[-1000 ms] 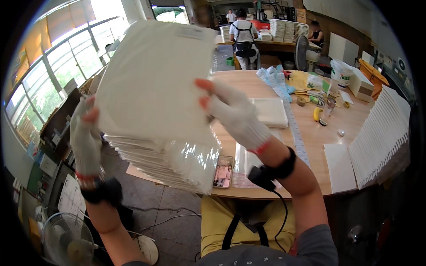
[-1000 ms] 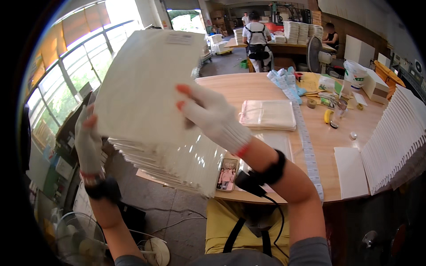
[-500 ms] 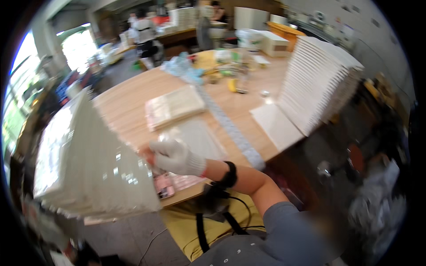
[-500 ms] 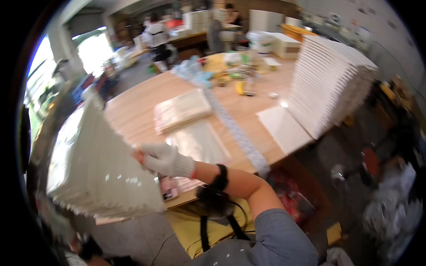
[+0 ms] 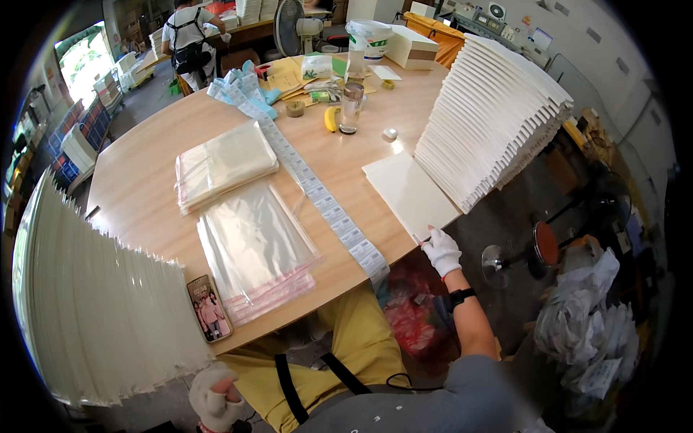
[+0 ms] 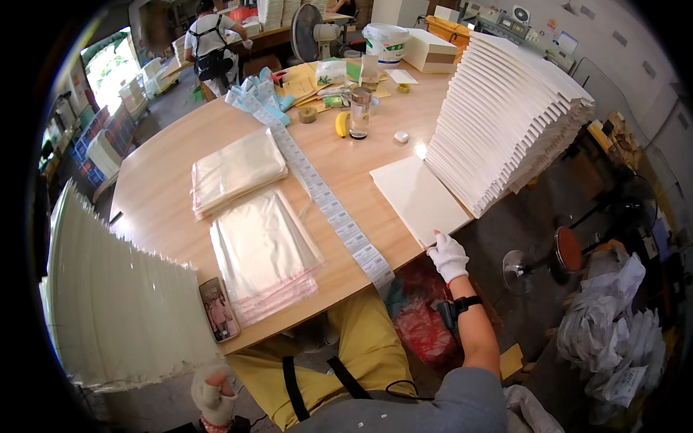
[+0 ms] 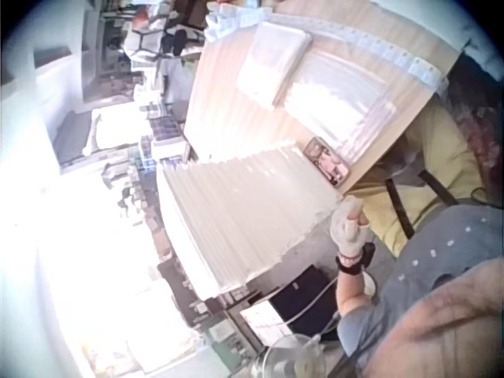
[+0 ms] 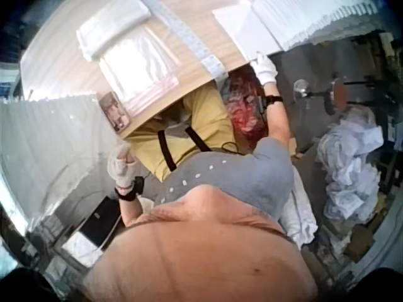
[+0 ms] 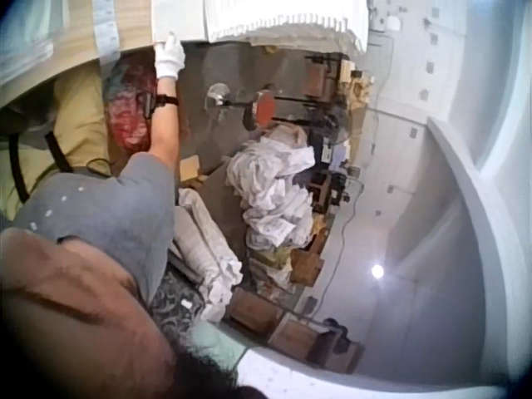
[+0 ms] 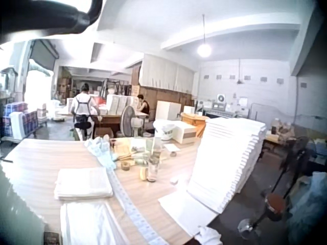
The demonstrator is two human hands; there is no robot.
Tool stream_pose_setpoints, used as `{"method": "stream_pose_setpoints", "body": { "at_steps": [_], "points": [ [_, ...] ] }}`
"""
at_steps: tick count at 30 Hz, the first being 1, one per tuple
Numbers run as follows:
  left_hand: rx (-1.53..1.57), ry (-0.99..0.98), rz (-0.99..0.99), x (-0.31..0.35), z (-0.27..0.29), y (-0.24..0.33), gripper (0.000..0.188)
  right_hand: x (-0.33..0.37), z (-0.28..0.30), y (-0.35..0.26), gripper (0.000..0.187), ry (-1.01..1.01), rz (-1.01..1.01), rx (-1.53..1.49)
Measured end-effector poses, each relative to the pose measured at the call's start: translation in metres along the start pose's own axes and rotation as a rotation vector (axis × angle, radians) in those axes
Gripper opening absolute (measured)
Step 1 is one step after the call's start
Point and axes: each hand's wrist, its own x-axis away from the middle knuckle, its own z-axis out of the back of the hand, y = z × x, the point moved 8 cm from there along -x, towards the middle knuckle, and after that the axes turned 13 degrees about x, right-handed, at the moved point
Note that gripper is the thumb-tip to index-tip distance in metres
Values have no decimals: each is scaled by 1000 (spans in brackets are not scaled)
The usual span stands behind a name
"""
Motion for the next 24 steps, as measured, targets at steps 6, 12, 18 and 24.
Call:
{"method": "stream_pose_setpoints", "body": {
  "at_steps": [6,12,18,24],
  "points": [
    [120,-205,192,-58,-86,-40,24,13,-47,30,21,-99,-723,-1354],
    [-304,-220,377,-92,-175,-137,26,-21,-61,74,26,-278,-1079,-1386],
    [-667,-593,324,-99,-221,-180,20,-22,8,30,26,68,-640,-1353],
    [-331,-443,752,-91,-200,-219,19,68,70,-100,35,-310,-205,-1450]
  ]
}}
